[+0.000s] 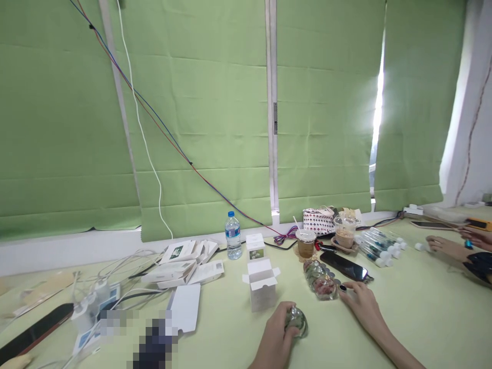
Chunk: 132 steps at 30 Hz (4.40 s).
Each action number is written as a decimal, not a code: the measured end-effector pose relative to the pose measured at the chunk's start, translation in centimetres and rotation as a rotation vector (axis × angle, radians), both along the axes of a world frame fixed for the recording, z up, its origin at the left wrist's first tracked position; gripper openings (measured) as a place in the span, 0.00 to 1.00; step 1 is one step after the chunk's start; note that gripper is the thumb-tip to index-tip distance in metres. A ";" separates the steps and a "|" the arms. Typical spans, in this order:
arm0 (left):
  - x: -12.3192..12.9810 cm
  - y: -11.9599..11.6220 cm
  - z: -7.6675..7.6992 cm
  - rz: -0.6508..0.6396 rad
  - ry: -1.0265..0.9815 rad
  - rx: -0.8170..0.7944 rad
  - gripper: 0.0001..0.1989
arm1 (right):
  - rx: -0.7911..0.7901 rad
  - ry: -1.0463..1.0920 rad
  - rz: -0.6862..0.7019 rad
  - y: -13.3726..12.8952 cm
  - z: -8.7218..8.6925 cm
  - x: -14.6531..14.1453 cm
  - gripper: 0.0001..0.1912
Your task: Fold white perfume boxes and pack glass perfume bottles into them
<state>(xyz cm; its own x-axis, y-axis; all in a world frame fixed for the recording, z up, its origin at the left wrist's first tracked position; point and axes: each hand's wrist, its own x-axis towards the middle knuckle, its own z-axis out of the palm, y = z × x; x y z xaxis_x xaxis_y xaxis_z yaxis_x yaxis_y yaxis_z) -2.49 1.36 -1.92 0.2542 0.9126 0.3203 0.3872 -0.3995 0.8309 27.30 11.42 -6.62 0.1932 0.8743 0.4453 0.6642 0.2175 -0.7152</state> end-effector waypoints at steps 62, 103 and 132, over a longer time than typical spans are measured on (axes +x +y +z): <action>-0.2 -0.1 1.0 -0.059 -0.309 -0.117 0.21 | -0.313 1.193 0.764 -4.5 3.9 -14.7 0.17; -0.9 1.0 -1.9 -0.082 -0.377 -0.111 0.31 | -0.183 0.804 0.775 -5.3 4.3 -14.2 0.11; 0.0 0.1 -0.2 0.027 -0.536 -0.186 0.21 | -0.091 0.054 0.357 -6.6 1.8 -5.3 0.15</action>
